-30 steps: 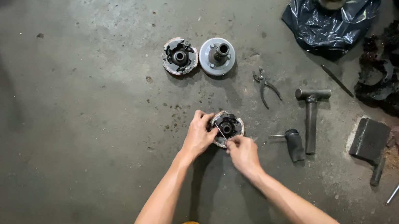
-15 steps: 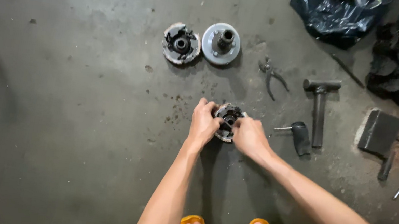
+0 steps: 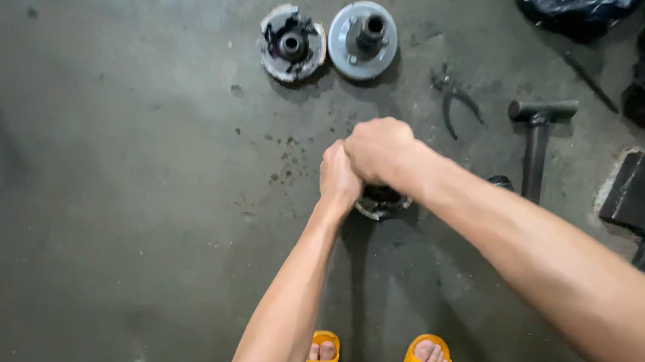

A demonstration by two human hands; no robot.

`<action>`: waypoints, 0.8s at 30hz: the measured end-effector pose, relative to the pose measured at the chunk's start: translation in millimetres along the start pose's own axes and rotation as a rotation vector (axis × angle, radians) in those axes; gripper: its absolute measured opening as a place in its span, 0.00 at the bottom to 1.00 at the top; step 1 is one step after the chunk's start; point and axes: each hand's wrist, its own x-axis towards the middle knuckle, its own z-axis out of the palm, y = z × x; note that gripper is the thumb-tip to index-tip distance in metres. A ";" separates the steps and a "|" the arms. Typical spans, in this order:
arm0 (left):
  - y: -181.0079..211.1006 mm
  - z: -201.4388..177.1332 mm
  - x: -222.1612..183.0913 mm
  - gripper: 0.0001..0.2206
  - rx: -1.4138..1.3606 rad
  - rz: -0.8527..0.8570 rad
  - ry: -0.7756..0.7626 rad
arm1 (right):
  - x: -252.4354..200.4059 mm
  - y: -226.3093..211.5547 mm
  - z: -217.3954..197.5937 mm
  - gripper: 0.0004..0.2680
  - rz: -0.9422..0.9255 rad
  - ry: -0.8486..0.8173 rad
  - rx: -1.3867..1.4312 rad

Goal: Assembling a motorcycle centrifugal clutch by installing shoes and springs into the carrier

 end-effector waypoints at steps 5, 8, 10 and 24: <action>12.6 -1.0 2.0 0.12 0.104 0.052 -0.026 | -49.6 17.8 2.4 0.07 0.083 0.199 -0.082; 14.9 -4.1 -33.9 0.13 0.300 0.301 0.098 | -66.6 45.5 31.7 0.07 0.201 0.423 0.249; 9.2 -2.5 -71.4 0.13 0.285 0.435 0.212 | -73.5 51.3 56.0 0.08 0.201 0.553 0.523; -6.2 -1.2 -55.8 0.27 0.029 0.565 0.403 | -132.1 23.0 136.4 0.04 0.211 0.462 0.892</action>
